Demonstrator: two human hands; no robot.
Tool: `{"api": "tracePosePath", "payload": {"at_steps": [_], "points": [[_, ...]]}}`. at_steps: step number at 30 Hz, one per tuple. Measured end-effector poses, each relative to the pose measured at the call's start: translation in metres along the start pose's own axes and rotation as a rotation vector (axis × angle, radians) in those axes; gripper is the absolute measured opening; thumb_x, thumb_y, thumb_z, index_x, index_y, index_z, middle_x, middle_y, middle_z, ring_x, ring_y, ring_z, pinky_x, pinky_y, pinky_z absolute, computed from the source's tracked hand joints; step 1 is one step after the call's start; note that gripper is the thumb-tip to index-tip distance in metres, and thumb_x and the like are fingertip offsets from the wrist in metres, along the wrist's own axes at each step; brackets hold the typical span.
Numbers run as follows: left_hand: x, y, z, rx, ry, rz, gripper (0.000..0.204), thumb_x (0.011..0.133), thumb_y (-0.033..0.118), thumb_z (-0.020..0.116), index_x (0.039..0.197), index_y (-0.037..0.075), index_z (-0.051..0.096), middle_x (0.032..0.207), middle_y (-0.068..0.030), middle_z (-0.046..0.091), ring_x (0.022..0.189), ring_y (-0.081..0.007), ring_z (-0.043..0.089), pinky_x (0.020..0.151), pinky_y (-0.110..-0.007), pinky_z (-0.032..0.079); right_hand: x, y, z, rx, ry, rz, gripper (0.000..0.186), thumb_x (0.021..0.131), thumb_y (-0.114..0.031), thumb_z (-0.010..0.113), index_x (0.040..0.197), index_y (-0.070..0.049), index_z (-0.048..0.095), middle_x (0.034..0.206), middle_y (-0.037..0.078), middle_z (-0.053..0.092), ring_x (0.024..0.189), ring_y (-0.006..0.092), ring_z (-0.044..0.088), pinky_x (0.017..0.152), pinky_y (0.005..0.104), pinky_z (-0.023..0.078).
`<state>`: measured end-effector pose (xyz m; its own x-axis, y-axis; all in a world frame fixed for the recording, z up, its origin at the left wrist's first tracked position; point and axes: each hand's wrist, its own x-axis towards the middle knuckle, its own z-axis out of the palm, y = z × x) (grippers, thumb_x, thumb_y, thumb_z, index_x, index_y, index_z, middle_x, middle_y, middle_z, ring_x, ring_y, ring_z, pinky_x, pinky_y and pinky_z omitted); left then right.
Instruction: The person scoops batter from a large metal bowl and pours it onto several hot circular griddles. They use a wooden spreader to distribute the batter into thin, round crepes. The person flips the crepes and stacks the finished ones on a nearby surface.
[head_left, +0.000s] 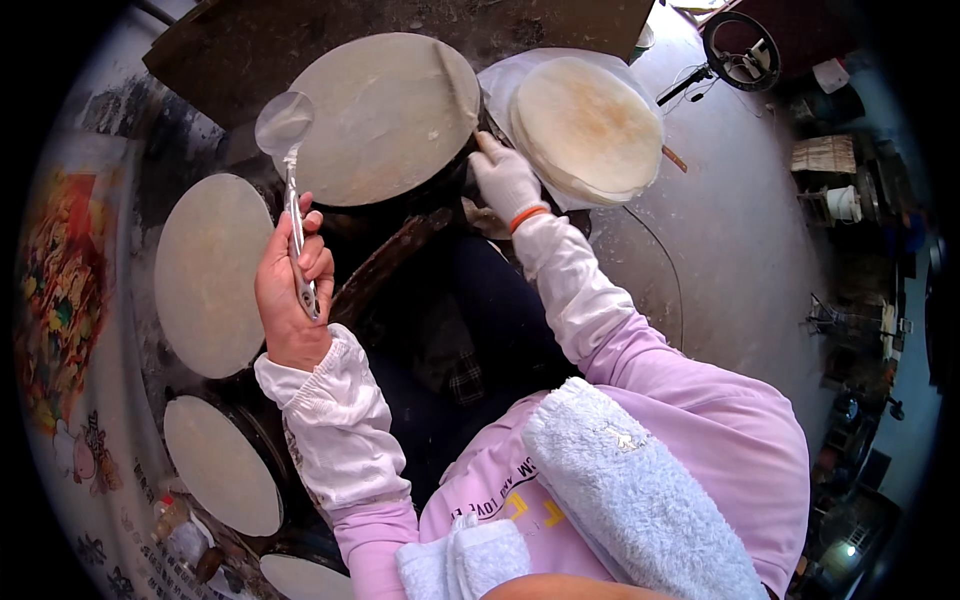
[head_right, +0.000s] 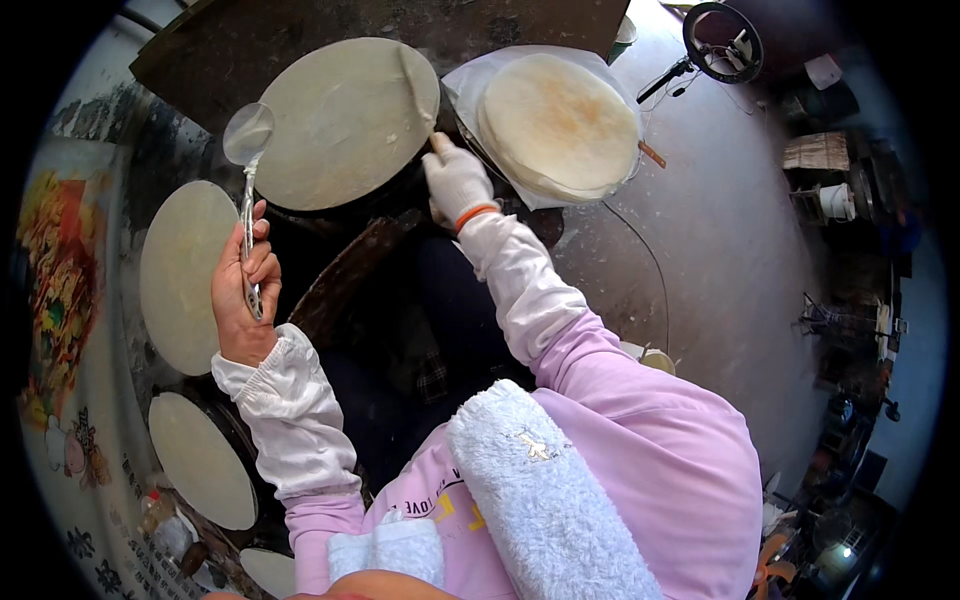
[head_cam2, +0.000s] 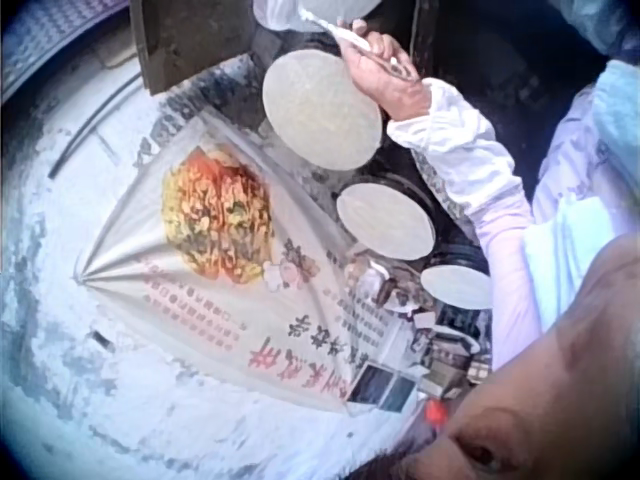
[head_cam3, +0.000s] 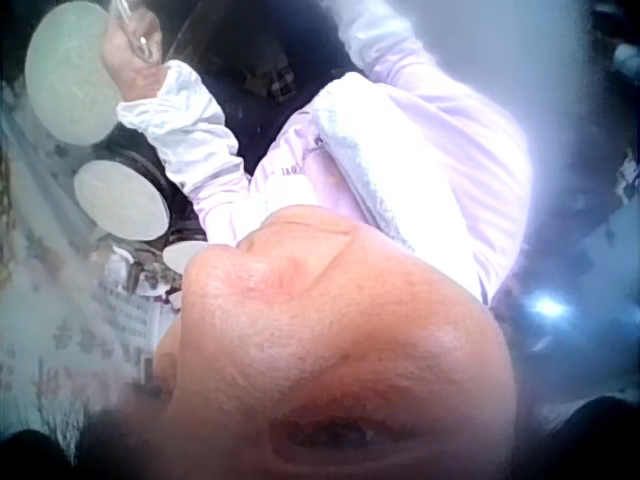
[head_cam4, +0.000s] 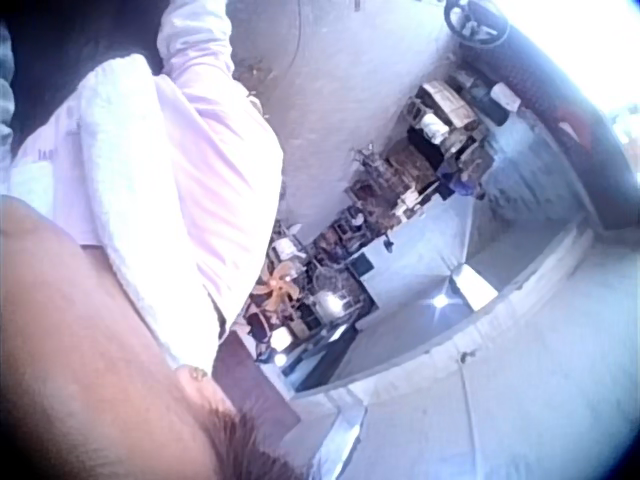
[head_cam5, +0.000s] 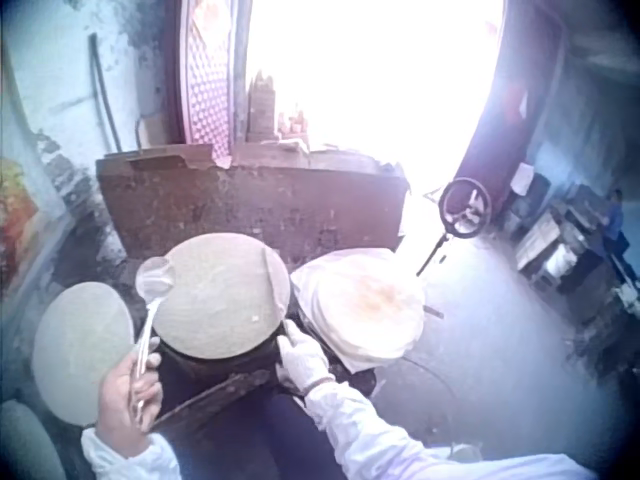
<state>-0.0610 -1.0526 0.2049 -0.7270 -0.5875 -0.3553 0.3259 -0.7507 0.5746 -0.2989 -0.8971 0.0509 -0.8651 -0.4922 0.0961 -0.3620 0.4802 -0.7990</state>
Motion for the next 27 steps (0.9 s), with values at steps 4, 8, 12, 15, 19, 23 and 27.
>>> {"api": "tracePosePath", "payload": {"at_steps": [4, 8, 12, 15, 19, 23, 27], "points": [[-0.007, 0.003, 0.001, 0.057, 0.057, 0.055, 0.031, 0.108, 0.014, 0.045, 0.13, -0.007, 0.045, 0.089, -0.0068, 0.053, 0.052, -0.005, 0.042, 0.045, -0.019, 0.039, -0.037, -0.074, 0.023, -0.306, -0.504, -0.046, 0.047, 0.095, -0.029, 0.058, 0.14, -0.018, 0.052, 0.095, 0.021, 0.069, 0.09, 0.0401, 0.067, 0.08, 0.0486, 0.053], [-0.048, 0.016, 0.01, 0.148, 0.063, 0.086, 0.033, 0.108, 0.014, 0.042, 0.134, -0.007, 0.045, 0.087, -0.005, 0.051, 0.05, -0.0035, 0.041, 0.041, -0.017, 0.038, -0.021, -0.044, 0.039, -0.058, -0.377, -0.26, 0.04, 0.094, -0.029, 0.059, 0.132, -0.015, 0.059, 0.101, 0.023, 0.069, 0.095, 0.0399, 0.067, 0.082, 0.0468, 0.053], [-0.119, 0.018, 0.004, 0.168, 0.176, 0.107, 0.036, 0.107, 0.018, 0.042, 0.136, -0.003, 0.048, 0.085, -0.0053, 0.058, 0.043, -0.0035, 0.04, 0.035, -0.018, 0.032, 0.016, -0.001, -0.021, -0.149, -0.078, -0.021, 0.033, 0.095, -0.03, 0.054, 0.123, -0.014, 0.06, 0.098, 0.025, 0.069, 0.091, 0.0445, 0.065, 0.078, 0.0515, 0.052], [-0.17, 0.0, -0.015, 0.077, 0.251, 0.122, 0.036, 0.108, 0.017, 0.038, 0.136, -0.004, 0.048, 0.084, -0.007, 0.06, 0.042, -0.004, 0.042, 0.034, -0.017, 0.034, -0.031, 0.006, -0.032, -0.268, -0.221, 0.025, 0.037, 0.094, -0.03, 0.056, 0.128, -0.014, 0.058, 0.094, 0.027, 0.068, 0.089, 0.0453, 0.066, 0.079, 0.0538, 0.051], [-0.236, -0.026, -0.029, -0.088, 0.39, 0.129, 0.036, 0.108, 0.018, 0.038, 0.136, -0.003, 0.047, 0.083, -0.0089, 0.06, 0.041, -0.0065, 0.044, 0.034, -0.017, 0.035, -0.106, -0.017, -0.049, -0.214, -0.707, -0.281, 0.049, 0.094, -0.026, 0.061, 0.141, -0.014, 0.053, 0.113, 0.026, 0.066, 0.104, 0.0422, 0.064, 0.088, 0.0447, 0.051], [-0.307, -0.05, -0.03, -0.103, 0.459, 0.123, 0.039, 0.106, 0.025, 0.046, 0.138, 0.003, 0.047, 0.088, -0.0077, 0.061, 0.044, -0.0056, 0.045, 0.036, -0.018, 0.036, -0.136, -0.063, -0.056, 0.14, -0.63, -0.258, 0.046, 0.096, -0.017, 0.061, 0.141, -0.011, 0.055, 0.098, 0.012, 0.069, 0.089, 0.0217, 0.067, 0.077, 0.0313, 0.051], [-0.367, -0.098, -0.034, -0.233, 0.487, 0.246, 0.041, 0.104, 0.025, 0.049, 0.138, 0.002, 0.047, 0.097, -0.0111, 0.065, 0.05, -0.0062, 0.047, 0.042, -0.02, 0.037, -0.174, -0.128, -0.077, 0.322, -1.001, -0.087, 0.047, 0.1, -0.019, 0.054, 0.147, -0.014, 0.05, 0.073, -0.004, 0.057, 0.055, 0.003, 0.053, 0.049, 0.0194, 0.041]]}}
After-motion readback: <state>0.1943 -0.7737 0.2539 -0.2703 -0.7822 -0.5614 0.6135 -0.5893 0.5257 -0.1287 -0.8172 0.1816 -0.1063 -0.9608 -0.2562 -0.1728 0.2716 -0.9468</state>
